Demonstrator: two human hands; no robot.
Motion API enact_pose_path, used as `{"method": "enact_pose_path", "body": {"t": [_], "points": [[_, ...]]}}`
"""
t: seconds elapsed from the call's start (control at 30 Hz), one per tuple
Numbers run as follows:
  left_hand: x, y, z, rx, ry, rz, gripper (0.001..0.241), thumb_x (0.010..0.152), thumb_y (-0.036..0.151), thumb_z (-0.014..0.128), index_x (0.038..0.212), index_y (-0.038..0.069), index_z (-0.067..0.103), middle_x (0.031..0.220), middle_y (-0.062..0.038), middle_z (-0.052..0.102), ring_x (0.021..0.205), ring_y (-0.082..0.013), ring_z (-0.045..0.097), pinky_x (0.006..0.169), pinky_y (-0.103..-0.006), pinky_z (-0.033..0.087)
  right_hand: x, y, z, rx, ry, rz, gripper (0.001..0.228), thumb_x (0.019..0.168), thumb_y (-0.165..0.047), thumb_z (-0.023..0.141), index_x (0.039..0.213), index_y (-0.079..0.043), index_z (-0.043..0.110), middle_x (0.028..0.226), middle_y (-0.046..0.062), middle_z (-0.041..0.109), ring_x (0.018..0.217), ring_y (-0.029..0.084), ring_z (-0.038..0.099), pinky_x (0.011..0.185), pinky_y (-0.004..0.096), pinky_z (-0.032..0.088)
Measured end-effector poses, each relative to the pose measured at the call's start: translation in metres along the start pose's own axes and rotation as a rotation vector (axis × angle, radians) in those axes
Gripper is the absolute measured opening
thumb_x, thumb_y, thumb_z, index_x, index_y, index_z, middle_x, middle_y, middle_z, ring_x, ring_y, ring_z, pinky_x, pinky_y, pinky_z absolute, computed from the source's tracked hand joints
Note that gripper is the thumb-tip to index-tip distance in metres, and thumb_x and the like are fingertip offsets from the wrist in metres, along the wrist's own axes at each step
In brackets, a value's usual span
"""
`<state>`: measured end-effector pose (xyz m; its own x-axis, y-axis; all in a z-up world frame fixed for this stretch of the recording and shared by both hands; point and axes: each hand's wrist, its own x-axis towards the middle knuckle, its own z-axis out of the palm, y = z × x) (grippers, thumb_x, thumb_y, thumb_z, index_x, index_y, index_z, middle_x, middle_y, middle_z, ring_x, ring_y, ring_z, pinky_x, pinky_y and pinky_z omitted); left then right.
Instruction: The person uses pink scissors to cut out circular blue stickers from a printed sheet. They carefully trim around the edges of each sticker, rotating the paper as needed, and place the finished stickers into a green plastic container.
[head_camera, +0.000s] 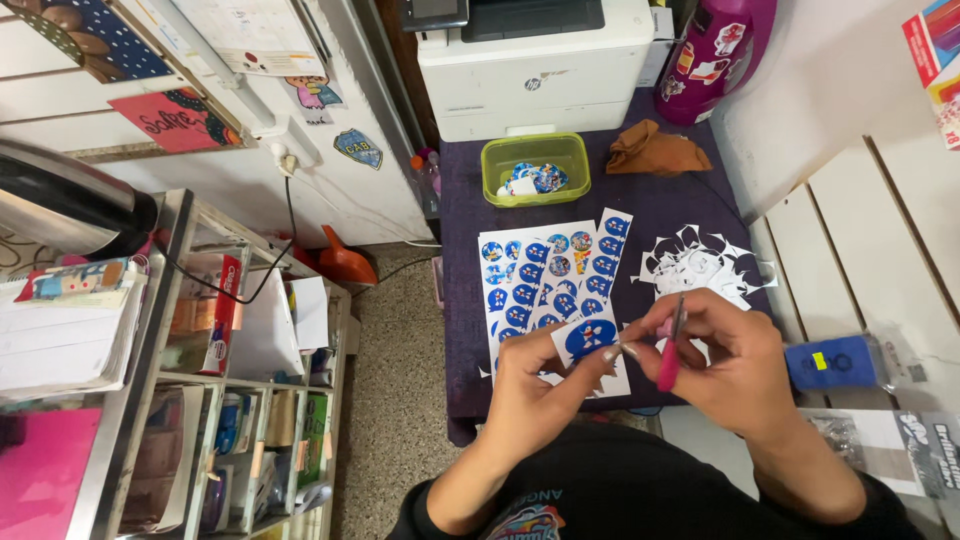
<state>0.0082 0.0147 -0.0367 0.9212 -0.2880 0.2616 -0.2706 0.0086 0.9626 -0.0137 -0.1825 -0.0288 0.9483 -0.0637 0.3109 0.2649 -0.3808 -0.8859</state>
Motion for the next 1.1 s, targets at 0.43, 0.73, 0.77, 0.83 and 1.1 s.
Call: {"method": "enact_pose_path", "body": {"t": [0.43, 0.73, 0.77, 0.83, 1.1], "points": [[-0.008, 0.004, -0.021, -0.018, -0.055, 0.13, 0.036, 0.096, 0.01, 0.072, 0.068, 0.009, 0.049, 0.063, 0.003, 0.042, 0.061, -0.0098, 0.037, 0.059, -0.0292, 0.03, 0.006, 0.002, 0.031, -0.043, 0.268, -0.168, 0.023, 0.09, 0.01, 0.074, 0.105, 0.001, 0.058, 0.103, 0.015, 0.076, 0.074, 0.007, 0.067, 0.056, 0.014, 0.049], [-0.015, -0.012, -0.043, -0.524, -0.127, -0.211, 0.012, 0.095, 0.006, 0.074, 0.087, -0.003, 0.074, 0.077, -0.014, 0.075, 0.053, -0.0105, 0.062, 0.051, -0.022, 0.058, 0.031, 0.18, -0.003, -0.413, 0.607, 0.167, 0.029, 0.095, -0.016, 0.087, 0.11, -0.009, 0.064, 0.087, 0.006, 0.074, 0.056, 0.01, 0.041, 0.056, 0.029, 0.04], [-0.016, -0.012, -0.046, -0.521, -0.126, -0.207, 0.012, 0.095, 0.006, 0.073, 0.09, -0.004, 0.074, 0.081, -0.016, 0.076, 0.054, -0.0112, 0.063, 0.052, -0.0226, 0.059, 0.026, 0.201, -0.005, -0.535, 0.543, 0.265, 0.031, 0.094, -0.031, 0.084, 0.109, -0.01, 0.067, 0.082, 0.005, 0.071, 0.065, 0.02, 0.054, 0.066, 0.037, 0.045], [-0.016, -0.011, -0.051, -0.516, -0.127, -0.201, 0.013, 0.096, 0.006, 0.072, 0.093, -0.006, 0.075, 0.084, -0.018, 0.077, 0.055, -0.012, 0.065, 0.053, -0.0232, 0.06, 0.02, 0.214, -0.002, -0.654, 0.479, 0.362, 0.039, 0.093, -0.046, 0.082, 0.108, -0.012, 0.07, 0.078, 0.004, 0.069, 0.074, 0.031, 0.067, 0.075, 0.045, 0.05], [-0.017, 0.003, -0.067, -0.374, -0.151, -0.139, 0.03, 0.101, 0.012, 0.064, 0.074, 0.001, 0.066, 0.067, -0.011, 0.068, 0.076, -0.0154, 0.072, 0.07, -0.0253, 0.06, -0.005, 0.087, 0.021, 0.099, -0.046, 0.174, 0.031, 0.087, -0.004, 0.074, 0.118, -0.004, 0.068, 0.106, 0.008, 0.076, 0.084, 0.015, 0.074, 0.079, 0.026, 0.062]]}}
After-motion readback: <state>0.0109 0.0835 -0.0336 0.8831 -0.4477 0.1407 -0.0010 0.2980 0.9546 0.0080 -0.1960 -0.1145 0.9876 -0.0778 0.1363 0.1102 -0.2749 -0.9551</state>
